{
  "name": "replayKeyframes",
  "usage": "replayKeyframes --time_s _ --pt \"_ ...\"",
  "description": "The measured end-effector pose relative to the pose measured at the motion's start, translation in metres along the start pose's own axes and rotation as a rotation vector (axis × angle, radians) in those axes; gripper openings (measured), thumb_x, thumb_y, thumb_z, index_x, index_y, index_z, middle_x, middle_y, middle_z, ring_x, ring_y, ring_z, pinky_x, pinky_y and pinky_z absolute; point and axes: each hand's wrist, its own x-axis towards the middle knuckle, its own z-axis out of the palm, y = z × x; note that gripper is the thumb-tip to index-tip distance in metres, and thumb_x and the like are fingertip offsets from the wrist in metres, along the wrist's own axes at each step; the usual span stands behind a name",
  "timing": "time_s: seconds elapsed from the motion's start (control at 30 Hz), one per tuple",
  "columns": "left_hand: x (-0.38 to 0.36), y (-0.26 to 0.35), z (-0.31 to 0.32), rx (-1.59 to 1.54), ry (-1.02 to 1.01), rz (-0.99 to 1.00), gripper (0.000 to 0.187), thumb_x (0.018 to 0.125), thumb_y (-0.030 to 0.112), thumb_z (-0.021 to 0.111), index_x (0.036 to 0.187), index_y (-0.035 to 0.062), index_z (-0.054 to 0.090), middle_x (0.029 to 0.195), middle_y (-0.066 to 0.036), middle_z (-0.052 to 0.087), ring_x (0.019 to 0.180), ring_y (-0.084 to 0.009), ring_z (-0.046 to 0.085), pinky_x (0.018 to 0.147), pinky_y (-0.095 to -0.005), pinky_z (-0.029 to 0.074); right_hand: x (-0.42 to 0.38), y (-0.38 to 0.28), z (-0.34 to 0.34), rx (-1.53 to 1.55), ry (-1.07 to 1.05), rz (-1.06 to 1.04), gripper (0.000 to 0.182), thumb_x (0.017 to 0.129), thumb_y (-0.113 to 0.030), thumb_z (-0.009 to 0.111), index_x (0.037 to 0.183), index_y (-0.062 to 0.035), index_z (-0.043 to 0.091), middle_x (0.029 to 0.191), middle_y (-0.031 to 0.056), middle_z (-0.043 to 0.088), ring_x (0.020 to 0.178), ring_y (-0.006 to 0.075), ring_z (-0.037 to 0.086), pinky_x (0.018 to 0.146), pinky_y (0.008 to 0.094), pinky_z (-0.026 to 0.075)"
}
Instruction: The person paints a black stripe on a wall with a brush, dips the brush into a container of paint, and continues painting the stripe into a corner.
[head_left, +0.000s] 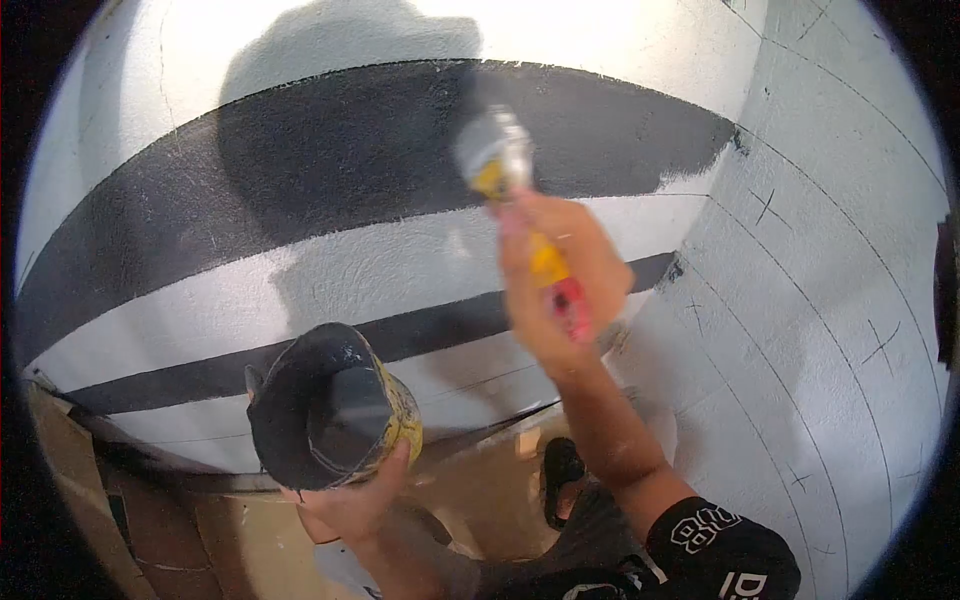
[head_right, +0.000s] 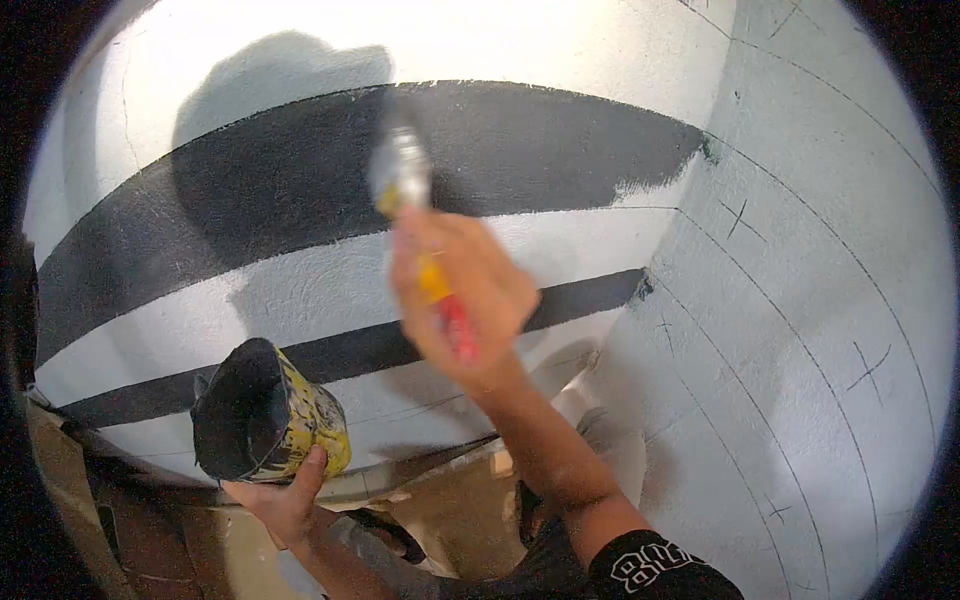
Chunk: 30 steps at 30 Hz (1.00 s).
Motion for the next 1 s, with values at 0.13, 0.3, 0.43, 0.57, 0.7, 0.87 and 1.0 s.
replayKeyframes --time_s 0.13,0.3,0.43,0.57,0.7,0.87,1.0 --pt "0.003 0.004 -0.003 -0.045 -0.022 -0.024 0.092 0.049 0.003 0.080 0.126 -0.0028 0.029 0.118 -0.019 0.044 0.104 -0.0276 0.050 0.090 -0.0381 0.044 0.000 -0.011 0.012 0.179 -0.030 -0.012 0.021 0.071 0.007 0.063 0.092 0.0035 0.063 0.080 0.0166 0.063 0.069 0.0230 0.063 0.062 0.0273 0.049" --pt "0.003 0.016 -0.005 -0.024 0.136 -0.246 0.098 0.045 0.020 0.085 0.122 -0.0090 0.032 0.118 -0.020 0.044 0.107 -0.0281 0.048 0.094 -0.0366 0.040 0.002 0.021 -0.025 -0.140 0.080 0.087 0.014 0.082 0.003 0.056 0.094 0.0055 0.061 0.088 0.0139 0.062 0.076 0.0174 0.063 0.065 0.0242 0.050" --pt "0.003 0.012 -0.013 0.026 0.164 -0.234 0.098 0.044 0.019 0.085 0.122 -0.0084 0.032 0.118 -0.019 0.044 0.107 -0.0265 0.047 0.095 -0.0355 0.038 0.004 0.032 -0.046 -0.103 0.420 0.296 0.015 0.083 0.002 0.055 0.096 0.0069 0.060 0.089 0.0140 0.062 0.080 0.0185 0.063 0.070 0.0255 0.051" --pt "0.019 0.036 -0.015 -0.087 0.123 -0.412 0.098 0.043 0.018 0.085 0.122 -0.0081 0.033 0.119 -0.019 0.043 0.107 -0.0269 0.047 0.095 -0.0347 0.037 -0.003 0.020 -0.026 -0.227 0.167 0.259 0.015 0.084 0.001 0.055 0.097 0.0068 0.059 0.088 0.0150 0.062 0.079 0.0194 0.064 0.072 0.0259 0.051" --pt "0.010 0.008 -0.023 0.023 0.176 -0.208 0.098 0.041 0.020 0.086 0.121 -0.0081 0.036 0.117 -0.019 0.046 0.104 -0.0278 0.050 0.091 -0.0352 0.041 -0.005 -0.009 0.018 -0.024 0.028 0.128 0.014 0.075 0.004 0.061 0.090 0.0036 0.062 0.080 0.0152 0.064 0.070 0.0178 0.063 0.064 0.0253 0.048" --pt "0.012 0.008 -0.028 0.018 0.166 -0.167 0.097 0.042 0.026 0.086 0.119 -0.0086 0.039 0.113 -0.018 0.050 0.100 -0.0275 0.052 0.088 -0.0350 0.042 -0.003 -0.027 0.033 0.162 -0.059 0.095 0.016 0.073 0.007 0.062 0.089 0.0037 0.062 0.081 0.0135 0.064 0.070 0.0161 0.063 0.064 0.0234 0.048" --pt "0.011 0.012 -0.025 -0.026 0.209 -0.204 0.094 0.043 0.028 0.087 0.117 -0.0086 0.042 0.110 -0.017 0.052 0.099 -0.0267 0.053 0.087 -0.0347 0.043 0.004 -0.018 0.015 0.196 0.137 0.328 0.013 0.080 0.002 0.059 0.092 0.0054 0.060 0.085 0.0148 0.063 0.074 0.0171 0.064 0.066 0.0244 0.050"
